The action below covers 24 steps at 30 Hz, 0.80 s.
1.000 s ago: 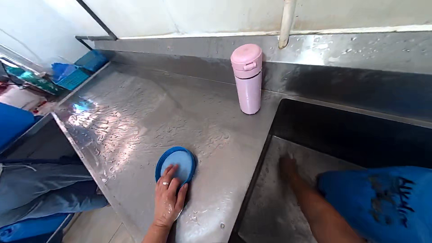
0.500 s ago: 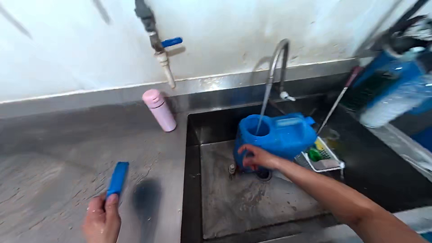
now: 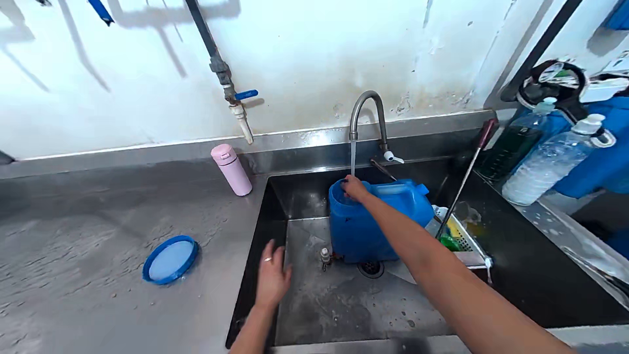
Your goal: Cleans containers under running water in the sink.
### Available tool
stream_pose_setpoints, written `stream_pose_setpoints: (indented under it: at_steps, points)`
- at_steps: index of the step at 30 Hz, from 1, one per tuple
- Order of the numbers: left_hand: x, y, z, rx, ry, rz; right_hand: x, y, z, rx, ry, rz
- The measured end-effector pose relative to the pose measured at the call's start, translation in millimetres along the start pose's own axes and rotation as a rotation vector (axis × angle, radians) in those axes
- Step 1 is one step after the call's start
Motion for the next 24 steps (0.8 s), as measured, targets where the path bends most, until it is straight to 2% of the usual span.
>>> stream_pose_setpoints:
  at_steps: [3, 6, 8, 10, 11, 12, 13, 15, 18, 20, 21, 23, 24]
  points:
    - [83, 22, 33, -0.003, 0.026, -0.159, 3, -2, 3, 0.001, -0.045, 0.138]
    - [137, 11, 69, 0.053, -0.026, -0.411, 1, 1, 1, -0.059, -0.104, 0.144]
    - [141, 0, 90, 0.141, -0.253, -0.802, 2, -3, 3, -0.056, -0.113, 0.264]
    - [131, 10, 101, 0.226, -0.617, -1.235, 3, -6, 6, -0.046, -0.14, 0.335]
    - [127, 21, 104, 0.249, -0.752, -1.33, 3, -8, 6, -0.036, -0.156, 0.317]
    - [128, 33, 106, 0.244, -0.807, -1.337, 3, -10, 4, -0.023, -0.161, 0.296]
    - [135, 44, 111, 0.221, -0.789, -1.294, 3, -12, 2, -0.014, -0.158, 0.299]
    - [154, 60, 126, 0.144, -0.657, -1.127, 5, -9, 0, -0.029, -0.144, 0.419]
    - [170, 78, 152, 0.036, -0.576, -1.012, -5, -6, -14, -0.232, -0.179, 0.559]
    - [165, 83, 164, 0.037, -0.572, -0.97, -10, -25, -25, -0.297, -0.284, 0.4]
    - [161, 84, 168, 0.037, -0.546, -0.921, -9, -38, -26, -0.275, -0.357, 0.273]
    - [163, 94, 178, -0.05, -0.452, -0.805, 6, -56, -21, -0.208, -0.444, 0.011]
    - [172, 105, 183, -0.128, -0.404, -0.762, 15, -57, -17, -0.206, -0.43, -0.119]
Point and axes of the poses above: each hand's wrist, its own z-axis towards the middle knuckle, its own y-axis out of the palm, x = y × z, the point moved 9 cm from there along z, towards the middle knuckle, and after that the axes turned 3 degrees about x, right-handed, at the moved point
